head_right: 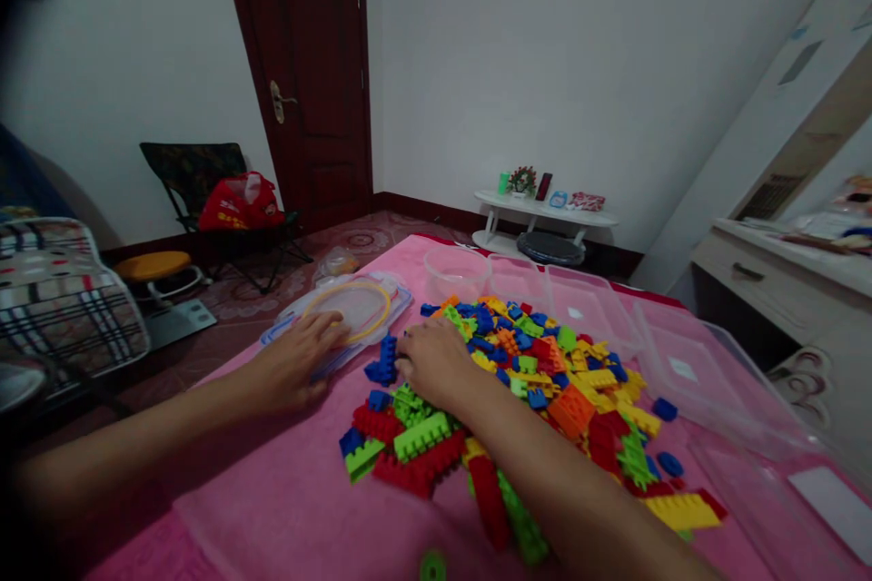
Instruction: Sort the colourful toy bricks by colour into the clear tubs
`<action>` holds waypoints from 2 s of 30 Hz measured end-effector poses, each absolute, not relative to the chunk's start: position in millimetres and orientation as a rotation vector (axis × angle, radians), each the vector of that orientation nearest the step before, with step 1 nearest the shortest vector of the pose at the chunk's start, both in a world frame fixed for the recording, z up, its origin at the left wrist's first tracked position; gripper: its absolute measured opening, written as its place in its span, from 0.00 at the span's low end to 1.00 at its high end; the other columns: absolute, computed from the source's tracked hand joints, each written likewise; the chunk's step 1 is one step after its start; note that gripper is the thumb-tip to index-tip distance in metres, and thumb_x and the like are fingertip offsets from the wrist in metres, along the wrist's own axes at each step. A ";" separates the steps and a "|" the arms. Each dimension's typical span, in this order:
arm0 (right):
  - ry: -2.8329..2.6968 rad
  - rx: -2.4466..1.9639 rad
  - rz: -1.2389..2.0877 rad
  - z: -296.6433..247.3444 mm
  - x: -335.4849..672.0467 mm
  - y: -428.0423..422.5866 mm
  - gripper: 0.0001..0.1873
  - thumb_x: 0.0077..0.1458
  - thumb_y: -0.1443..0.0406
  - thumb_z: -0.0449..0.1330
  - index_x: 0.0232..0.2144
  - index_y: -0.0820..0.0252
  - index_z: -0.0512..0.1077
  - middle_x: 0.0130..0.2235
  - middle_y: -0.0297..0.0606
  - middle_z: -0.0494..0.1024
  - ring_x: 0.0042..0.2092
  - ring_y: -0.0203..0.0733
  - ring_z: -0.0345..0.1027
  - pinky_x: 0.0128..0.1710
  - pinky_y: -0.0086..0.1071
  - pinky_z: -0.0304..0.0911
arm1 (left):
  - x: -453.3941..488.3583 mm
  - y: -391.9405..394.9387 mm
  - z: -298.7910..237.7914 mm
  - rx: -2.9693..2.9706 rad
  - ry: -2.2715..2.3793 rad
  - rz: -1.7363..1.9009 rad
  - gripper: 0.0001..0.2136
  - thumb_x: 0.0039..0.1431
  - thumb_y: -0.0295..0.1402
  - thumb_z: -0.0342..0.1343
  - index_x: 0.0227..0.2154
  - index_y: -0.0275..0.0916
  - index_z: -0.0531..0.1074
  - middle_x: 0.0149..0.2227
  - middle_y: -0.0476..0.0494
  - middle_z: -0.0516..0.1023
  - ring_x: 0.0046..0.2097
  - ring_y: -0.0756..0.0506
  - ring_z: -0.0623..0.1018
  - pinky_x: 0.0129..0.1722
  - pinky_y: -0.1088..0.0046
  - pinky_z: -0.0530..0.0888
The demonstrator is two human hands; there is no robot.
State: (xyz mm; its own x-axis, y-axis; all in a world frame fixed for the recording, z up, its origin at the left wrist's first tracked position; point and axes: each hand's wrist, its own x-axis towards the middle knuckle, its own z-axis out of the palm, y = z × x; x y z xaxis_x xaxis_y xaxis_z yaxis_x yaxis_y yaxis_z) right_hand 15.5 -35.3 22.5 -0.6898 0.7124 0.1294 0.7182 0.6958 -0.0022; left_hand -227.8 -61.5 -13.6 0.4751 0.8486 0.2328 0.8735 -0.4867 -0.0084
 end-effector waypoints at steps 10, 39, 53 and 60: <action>-2.330 -1.009 0.107 25.1 63.1 -102.6 0.08 0.56 0.65 0.58 0.37 0.53 0.77 0.48 0.37 0.76 0.52 0.44 0.64 0.57 0.46 0.50 | -223.9 -40.2 -6.5 -2.664 -1.398 -0.157 0.32 0.45 0.33 0.56 0.56 0.34 0.60 0.59 0.31 0.56 0.60 0.35 0.60 0.59 0.59 0.59; -1.418 -1.176 0.889 27.9 87.9 -105.5 0.26 0.54 0.51 0.54 0.50 0.61 0.61 0.39 0.40 0.74 0.27 0.36 0.69 0.21 0.28 0.62 | -65.7 -36.5 87.3 -3.441 -1.199 -0.846 0.32 0.50 0.28 0.56 0.59 0.37 0.55 0.33 0.44 0.76 0.27 0.50 0.73 0.25 0.77 0.69; -1.659 -1.546 0.158 50.1 151.3 -88.4 0.15 0.51 0.54 0.58 0.23 0.60 0.67 0.23 0.32 0.69 0.26 0.36 0.62 0.24 0.27 0.53 | -43.0 -23.7 74.9 -3.395 -1.017 -0.891 0.10 0.51 0.29 0.56 0.36 0.34 0.77 0.32 0.43 0.80 0.32 0.49 0.76 0.32 0.77 0.69; -2.352 -1.938 0.045 48.5 140.5 -110.0 0.07 0.37 0.63 0.67 0.24 0.55 0.75 0.28 0.37 0.77 0.30 0.44 0.70 0.27 0.30 0.55 | -41.7 -34.2 58.8 -3.452 -1.020 -0.303 0.08 0.45 0.25 0.59 0.30 0.39 0.80 0.26 0.49 0.80 0.26 0.50 0.74 0.24 0.80 0.63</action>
State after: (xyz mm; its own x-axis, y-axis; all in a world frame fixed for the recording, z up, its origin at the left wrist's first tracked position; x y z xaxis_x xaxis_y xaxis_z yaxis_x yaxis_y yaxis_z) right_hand 140.5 -110.0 48.5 -0.1891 0.9805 0.0535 0.9777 0.1931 -0.0823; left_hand -41.7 -34.2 58.8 0.8360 0.5482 0.0236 0.4722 -0.7406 0.4781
